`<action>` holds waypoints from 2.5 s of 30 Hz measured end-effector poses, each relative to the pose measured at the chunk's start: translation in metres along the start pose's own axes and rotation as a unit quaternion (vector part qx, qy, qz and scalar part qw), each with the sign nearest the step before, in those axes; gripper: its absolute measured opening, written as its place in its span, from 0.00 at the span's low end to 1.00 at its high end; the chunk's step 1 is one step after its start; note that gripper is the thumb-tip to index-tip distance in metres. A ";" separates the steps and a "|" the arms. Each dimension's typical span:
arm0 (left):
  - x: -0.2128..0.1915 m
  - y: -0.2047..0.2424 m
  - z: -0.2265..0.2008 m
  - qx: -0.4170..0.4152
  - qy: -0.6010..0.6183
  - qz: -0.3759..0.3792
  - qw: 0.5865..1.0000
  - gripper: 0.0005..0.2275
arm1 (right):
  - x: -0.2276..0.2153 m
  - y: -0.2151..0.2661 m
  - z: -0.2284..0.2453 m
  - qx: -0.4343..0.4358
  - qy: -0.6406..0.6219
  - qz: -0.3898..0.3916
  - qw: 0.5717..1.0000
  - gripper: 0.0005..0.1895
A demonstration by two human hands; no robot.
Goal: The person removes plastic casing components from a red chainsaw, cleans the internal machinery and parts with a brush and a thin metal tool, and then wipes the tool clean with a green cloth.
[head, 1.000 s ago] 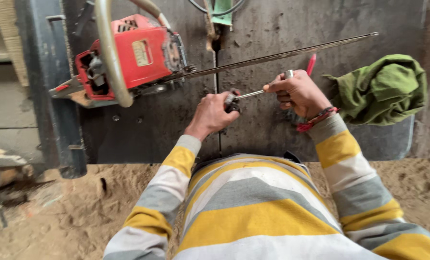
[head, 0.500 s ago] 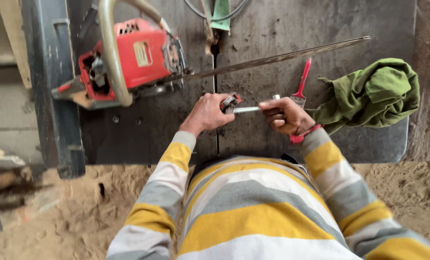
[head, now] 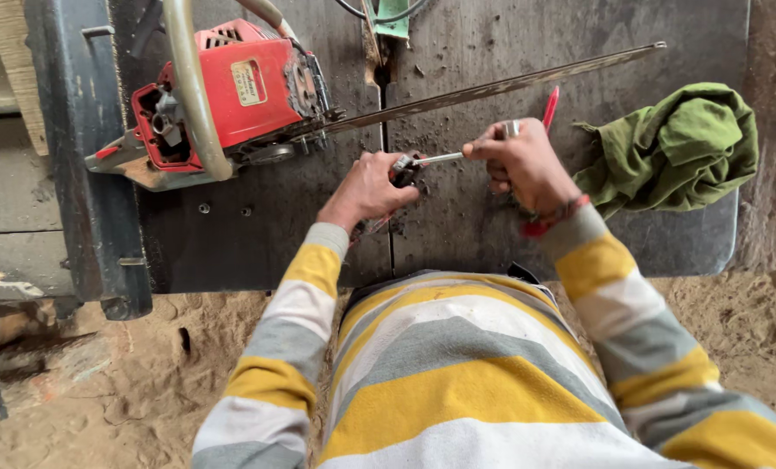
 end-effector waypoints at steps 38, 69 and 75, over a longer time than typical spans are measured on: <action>-0.013 -0.018 0.009 -0.057 -0.160 0.046 0.985 0.17 | 0.068 0.077 0.060 -0.426 0.428 0.156 0.782 0.05; -0.007 -0.016 0.064 0.000 0.035 0.049 0.998 0.16 | 0.049 0.007 -0.042 -0.374 0.219 0.080 0.898 0.07; 0.000 -0.010 0.066 0.048 0.029 0.037 0.998 0.15 | 0.043 -0.012 -0.030 -0.283 0.269 0.141 0.910 0.08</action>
Point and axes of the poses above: each hand's wrist, its own y-axis away from the middle knuckle, its own x-axis out of the palm, z = x × y, the point moved 9 cm from there along -y, towards the middle knuckle, and after that the axes turned 14 degrees about -y, right-handed, at the moved point
